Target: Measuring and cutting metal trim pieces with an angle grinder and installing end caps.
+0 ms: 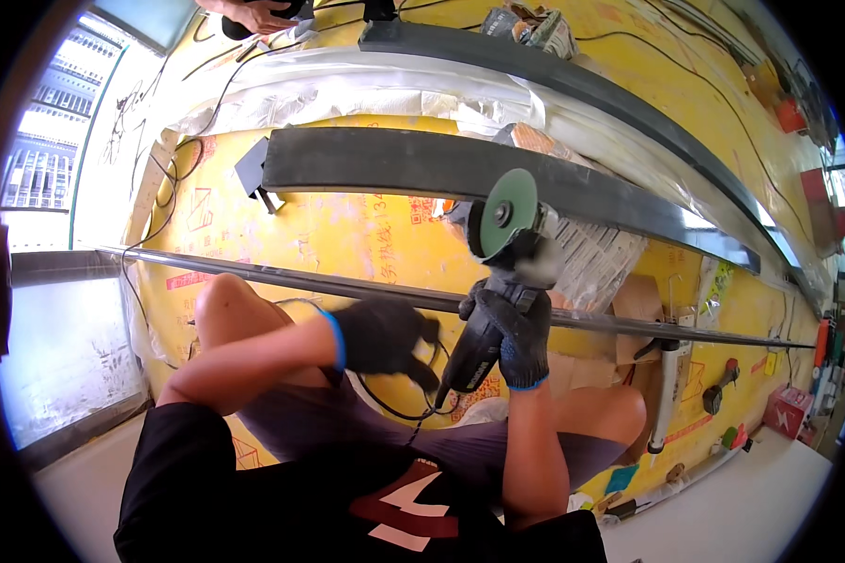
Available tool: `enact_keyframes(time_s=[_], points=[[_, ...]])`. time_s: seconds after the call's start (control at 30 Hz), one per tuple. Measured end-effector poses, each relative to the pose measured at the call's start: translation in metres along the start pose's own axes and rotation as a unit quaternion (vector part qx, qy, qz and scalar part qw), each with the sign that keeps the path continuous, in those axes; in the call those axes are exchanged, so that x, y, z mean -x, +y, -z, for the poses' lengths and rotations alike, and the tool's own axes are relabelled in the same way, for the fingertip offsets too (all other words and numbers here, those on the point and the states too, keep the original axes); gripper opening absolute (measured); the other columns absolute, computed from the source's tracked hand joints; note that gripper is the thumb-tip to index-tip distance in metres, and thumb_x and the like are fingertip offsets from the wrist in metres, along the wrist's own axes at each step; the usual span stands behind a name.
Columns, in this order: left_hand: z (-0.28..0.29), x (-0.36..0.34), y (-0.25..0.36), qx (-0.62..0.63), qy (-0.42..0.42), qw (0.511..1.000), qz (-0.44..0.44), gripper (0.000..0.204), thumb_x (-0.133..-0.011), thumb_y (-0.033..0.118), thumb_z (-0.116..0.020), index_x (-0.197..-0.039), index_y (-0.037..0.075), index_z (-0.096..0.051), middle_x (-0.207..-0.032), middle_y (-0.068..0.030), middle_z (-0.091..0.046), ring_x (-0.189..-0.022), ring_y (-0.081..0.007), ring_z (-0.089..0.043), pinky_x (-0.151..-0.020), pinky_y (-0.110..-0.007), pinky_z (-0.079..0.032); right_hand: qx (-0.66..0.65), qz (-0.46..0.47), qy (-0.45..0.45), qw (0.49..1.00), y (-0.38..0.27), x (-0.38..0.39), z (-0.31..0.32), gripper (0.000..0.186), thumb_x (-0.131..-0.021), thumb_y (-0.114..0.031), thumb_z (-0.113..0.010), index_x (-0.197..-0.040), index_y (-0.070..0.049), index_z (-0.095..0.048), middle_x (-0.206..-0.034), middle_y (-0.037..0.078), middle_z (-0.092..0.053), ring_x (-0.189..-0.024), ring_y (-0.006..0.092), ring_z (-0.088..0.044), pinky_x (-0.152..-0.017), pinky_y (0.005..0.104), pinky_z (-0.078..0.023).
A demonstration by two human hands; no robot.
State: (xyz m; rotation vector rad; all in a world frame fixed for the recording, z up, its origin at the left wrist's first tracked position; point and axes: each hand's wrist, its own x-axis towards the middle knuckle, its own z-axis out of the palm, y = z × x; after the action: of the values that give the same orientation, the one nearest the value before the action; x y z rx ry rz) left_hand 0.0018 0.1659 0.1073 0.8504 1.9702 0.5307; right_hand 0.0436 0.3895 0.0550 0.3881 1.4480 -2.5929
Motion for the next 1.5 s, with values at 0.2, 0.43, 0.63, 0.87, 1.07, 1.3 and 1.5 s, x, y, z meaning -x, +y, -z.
enact_keyframes(time_s=[0.2, 0.43, 0.63, 0.87, 1.07, 1.3, 1.5], points=[[0.104, 0.061, -0.047, -0.137, 0.419, 0.897, 0.027, 0.046, -0.079, 0.028, -0.09, -0.107, 0.002, -0.064, -0.1, -0.0142, -0.068, -0.093, -0.0306, -0.065, -0.082, -0.042, -0.053, 0.072, -0.029, 0.0, 0.997, 0.02, -0.004, -0.014, 0.029, -0.083, -0.002, -0.081, -0.109, 0.003, -0.068, -0.089, 0.011, -0.073, -0.076, 0.0208, -0.071, -0.071, 0.0347, -0.059], [0.085, 0.026, -0.053, -0.16, 0.434, 0.887, -0.006, 0.139, -0.064, 0.067, -0.092, -0.159, -0.007, -0.023, -0.158, -0.0329, -0.034, -0.151, -0.0503, -0.029, -0.127, -0.058, -0.018, 0.079, -0.122, -0.006, 0.989, 0.041, -0.007, -0.025, 0.039, -0.083, -0.004, -0.08, -0.118, 0.002, -0.064, -0.091, 0.01, -0.073, -0.076, 0.018, -0.071, -0.069, 0.033, -0.059], [0.053, 0.0, -0.06, -0.159, 0.434, 0.886, 0.028, 0.142, -0.065, 0.074, -0.087, -0.16, -0.008, -0.02, -0.159, -0.0331, -0.031, -0.156, -0.0503, -0.02, -0.129, -0.059, -0.006, 0.101, -0.13, 0.008, 0.986, 0.042, -0.011, -0.031, 0.029, -0.083, -0.005, -0.083, -0.105, -0.002, -0.065, -0.085, 0.008, -0.07, -0.071, 0.02, -0.071, -0.066, 0.0345, -0.061], [0.044, -0.01, -0.066, -0.193, 0.445, 0.872, 0.063, 0.145, -0.068, 0.086, -0.076, -0.16, -0.011, -0.018, -0.161, -0.0338, -0.029, -0.157, -0.0516, -0.015, -0.127, -0.065, -0.002, 0.089, -0.123, 0.004, 0.988, 0.041, -0.011, -0.03, 0.03, -0.083, -0.005, -0.083, -0.106, -0.001, -0.065, -0.083, 0.008, -0.07, -0.071, 0.0205, -0.072, -0.066, 0.0345, -0.061], [0.044, -0.011, -0.07, -0.191, 0.45, 0.871, 0.057, 0.143, -0.07, 0.086, -0.074, -0.16, -0.01, -0.018, -0.162, -0.032, -0.029, -0.158, -0.0498, -0.015, -0.127, -0.066, 0.0, 0.091, -0.131, 0.018, 0.987, 0.04, -0.013, -0.032, 0.035, -0.082, -0.006, -0.085, -0.111, -0.001, -0.066, -0.085, 0.009, -0.07, -0.071, 0.0209, -0.072, -0.065, 0.0344, -0.061], [0.043, -0.013, -0.073, -0.199, 0.454, 0.867, 0.053, 0.144, -0.07, 0.089, -0.071, -0.16, -0.01, -0.019, -0.163, -0.0316, -0.029, -0.158, -0.0495, -0.014, -0.127, -0.066, 0.001, 0.108, -0.137, 0.012, 0.985, 0.035, -0.012, -0.034, 0.036, -0.082, -0.007, -0.083, -0.113, -0.001, -0.065, -0.086, 0.01, -0.071, -0.071, 0.0208, -0.072, -0.066, 0.0349, -0.061], [0.044, -0.012, -0.071, -0.193, 0.458, 0.866, 0.051, 0.14, -0.071, 0.082, -0.077, -0.162, -0.006, -0.018, -0.163, -0.0294, -0.031, -0.158, -0.0484, -0.017, -0.127, -0.065, -0.001, 0.11, -0.147, 0.008, 0.983, 0.034, -0.014, -0.034, 0.035, -0.083, -0.006, -0.082, -0.113, -0.001, -0.064, -0.086, 0.01, -0.07, -0.072, 0.0214, -0.072, -0.066, 0.0353, -0.061]])
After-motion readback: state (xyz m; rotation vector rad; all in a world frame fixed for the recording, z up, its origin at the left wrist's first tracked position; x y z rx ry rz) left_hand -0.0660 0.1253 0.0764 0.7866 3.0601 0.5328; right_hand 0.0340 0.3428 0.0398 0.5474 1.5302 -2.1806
